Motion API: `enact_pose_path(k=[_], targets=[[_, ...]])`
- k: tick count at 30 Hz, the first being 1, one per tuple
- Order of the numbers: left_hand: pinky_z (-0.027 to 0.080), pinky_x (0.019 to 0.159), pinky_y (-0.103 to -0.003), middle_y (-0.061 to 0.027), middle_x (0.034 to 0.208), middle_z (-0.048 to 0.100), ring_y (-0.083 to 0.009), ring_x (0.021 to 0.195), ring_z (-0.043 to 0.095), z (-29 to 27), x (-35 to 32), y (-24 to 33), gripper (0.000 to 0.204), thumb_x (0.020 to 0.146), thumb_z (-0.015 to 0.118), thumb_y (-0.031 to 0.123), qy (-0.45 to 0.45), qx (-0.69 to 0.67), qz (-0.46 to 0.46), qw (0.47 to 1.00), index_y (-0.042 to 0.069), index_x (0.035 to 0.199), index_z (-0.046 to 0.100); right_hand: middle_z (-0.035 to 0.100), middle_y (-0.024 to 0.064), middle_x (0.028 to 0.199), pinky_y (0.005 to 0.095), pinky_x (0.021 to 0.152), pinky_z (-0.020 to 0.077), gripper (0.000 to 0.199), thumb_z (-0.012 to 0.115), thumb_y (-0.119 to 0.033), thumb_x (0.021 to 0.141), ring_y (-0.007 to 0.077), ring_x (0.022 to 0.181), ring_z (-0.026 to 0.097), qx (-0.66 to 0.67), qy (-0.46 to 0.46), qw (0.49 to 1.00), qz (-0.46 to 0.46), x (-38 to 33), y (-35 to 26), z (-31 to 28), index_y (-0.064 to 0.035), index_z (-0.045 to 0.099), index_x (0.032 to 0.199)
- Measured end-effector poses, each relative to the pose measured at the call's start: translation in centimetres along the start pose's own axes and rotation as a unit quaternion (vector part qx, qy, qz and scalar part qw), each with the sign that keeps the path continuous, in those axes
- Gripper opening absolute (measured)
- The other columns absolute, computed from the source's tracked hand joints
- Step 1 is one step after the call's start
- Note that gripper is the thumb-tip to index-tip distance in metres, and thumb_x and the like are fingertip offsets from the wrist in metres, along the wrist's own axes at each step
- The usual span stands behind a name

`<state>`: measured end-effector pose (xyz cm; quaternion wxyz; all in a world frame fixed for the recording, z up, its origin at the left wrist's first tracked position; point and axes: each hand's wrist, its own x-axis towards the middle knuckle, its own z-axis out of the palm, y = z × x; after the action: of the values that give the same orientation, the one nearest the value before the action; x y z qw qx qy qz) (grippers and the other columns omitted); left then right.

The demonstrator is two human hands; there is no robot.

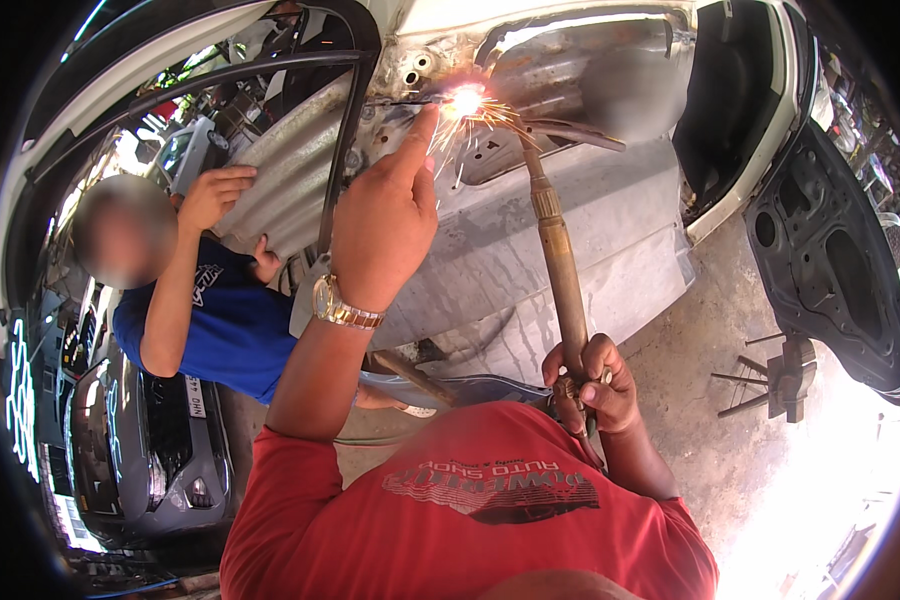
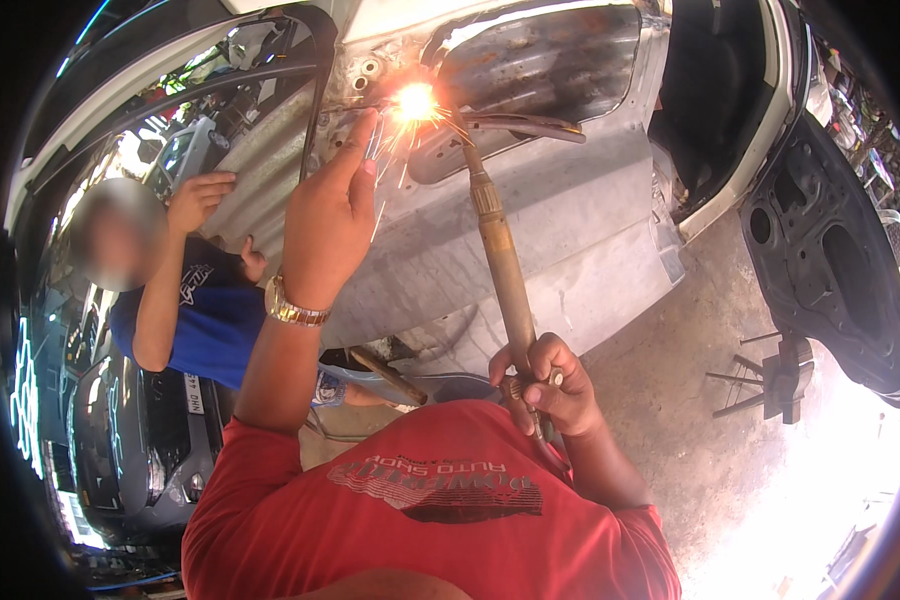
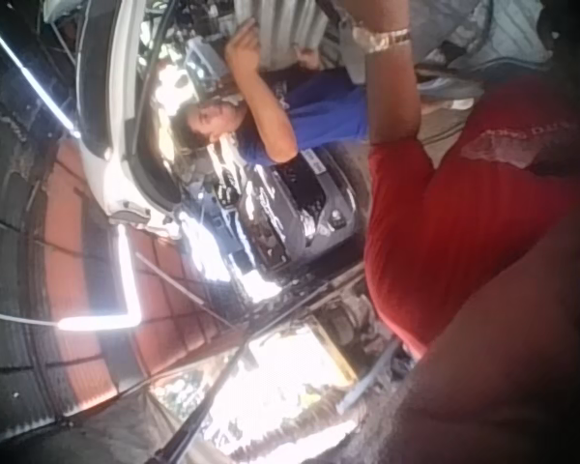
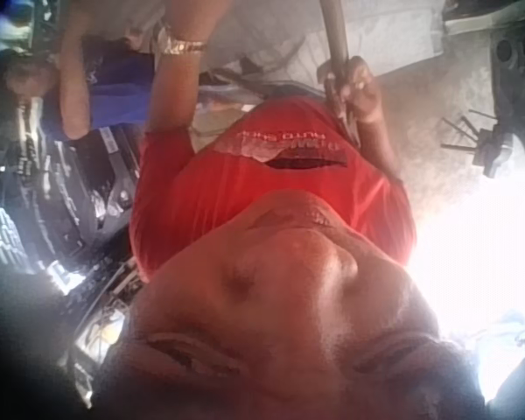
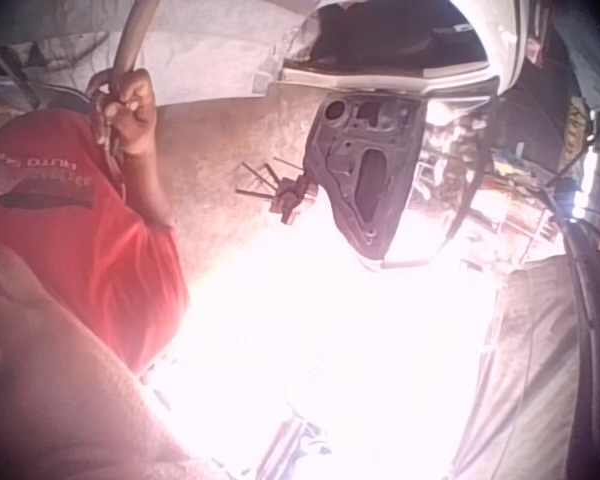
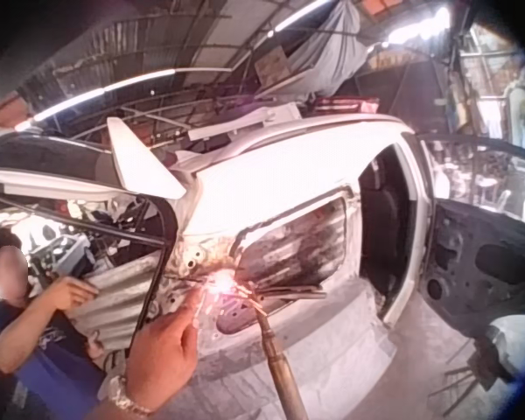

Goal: The person welds a metal sheet onto the inner frame of a car door using a welding torch and filler wire. Another person assists by holding the metal sheet in place while the welder moves the torch along the seam.

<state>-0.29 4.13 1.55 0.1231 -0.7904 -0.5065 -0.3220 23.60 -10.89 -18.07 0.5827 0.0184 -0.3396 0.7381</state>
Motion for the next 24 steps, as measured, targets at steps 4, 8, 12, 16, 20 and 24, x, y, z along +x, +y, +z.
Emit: enact_pose_path(k=[4, 8, 12, 16, 20, 24], targets=[[0.058, 0.065, -0.049, -0.0156, 0.096, 0.077, -0.0368, 0.079, 0.074, -0.15, 0.02, 0.19, 0.051, 0.105, 0.059, 0.017, -0.017, 0.009, -0.014, 1.0, 0.024, 0.156, 0.055, 0.056, 0.0367, 0.118, 0.0237, 0.045, 0.051, 0.025, 0.062, -0.004, 0.102, 0.0148, 0.051, 0.061, 0.001, -0.006, 1.0, -0.005, 0.03, 0.03, -0.07, -0.0107, 0.039, 0.106], [0.058, 0.065, -0.049, -0.0154, 0.096, 0.077, -0.0364, 0.079, 0.074, 0.02, 0.0, 0.06, 0.051, 0.105, 0.059, 0.017, -0.002, 0.003, 0.0, 1.0, 0.023, 0.156, 0.055, 0.056, 0.0367, 0.118, 0.0237, 0.045, 0.051, 0.025, 0.063, -0.003, 0.101, 0.0154, 0.051, 0.062, 0.002, -0.005, 1.0, -0.002, -0.01, -0.01, 0.0, -0.0106, 0.039, 0.106], [0.058, 0.065, -0.048, -0.0152, 0.097, 0.077, -0.0362, 0.079, 0.074, -0.15, 0.01, 0.17, 0.05, 0.105, 0.059, 0.017, -0.002, -0.002, 0.002, 1.0, 0.023, 0.155, 0.056, 0.056, 0.0365, 0.118, 0.0237, 0.045, 0.0509, 0.026, 0.063, -0.003, 0.101, 0.0156, 0.051, 0.062, 0.001, -0.002, 1.0, 0.002, -0.08, -0.03, 0.08, -0.0106, 0.039, 0.106], [0.058, 0.065, -0.048, -0.0147, 0.098, 0.077, -0.036, 0.079, 0.073, -0.14, 0.01, 0.13, 0.05, 0.105, 0.059, 0.016, -0.004, -0.002, 0.002, 1.0, 0.023, 0.155, 0.056, 0.056, 0.0366, 0.119, 0.0237, 0.045, 0.0508, 0.025, 0.063, -0.003, 0.102, 0.0156, 0.052, 0.063, 0.004, -0.005, 1.0, 0.0, 0.0, 0.0, 0.14, -0.0104, 0.039, 0.106], [0.057, 0.064, -0.048, -0.0139, 0.095, 0.076, -0.0356, 0.077, 0.073, -0.12, 0.02, 0.08, 0.05, 0.105, 0.059, 0.015, -0.001, -0.004, 0.006, 1.0, 0.023, 0.154, 0.057, 0.056, 0.0368, 0.12, 0.0234, 0.046, 0.0508, 0.025, 0.063, -0.003, 0.102, 0.0155, 0.052, 0.063, -0.008, -0.009, 1.0, 0.001, 0.01, 0.03, 0.06, -0.0103, 0.039, 0.106], [0.057, 0.063, -0.048, -0.0135, 0.093, 0.076, -0.0357, 0.076, 0.072, 0.06, 0.07, 0.02, 0.05, 0.105, 0.059, 0.015, 0.003, -0.003, 0.011, 1.0, 0.023, 0.154, 0.057, 0.056, 0.0369, 0.12, 0.0231, 0.046, 0.0502, 0.025, 0.063, -0.003, 0.102, 0.0153, 0.052, 0.063, -0.011, -0.008, 1.0, 0.0, -0.05, 0.04, 0.1, -0.0103, 0.039, 0.106]])
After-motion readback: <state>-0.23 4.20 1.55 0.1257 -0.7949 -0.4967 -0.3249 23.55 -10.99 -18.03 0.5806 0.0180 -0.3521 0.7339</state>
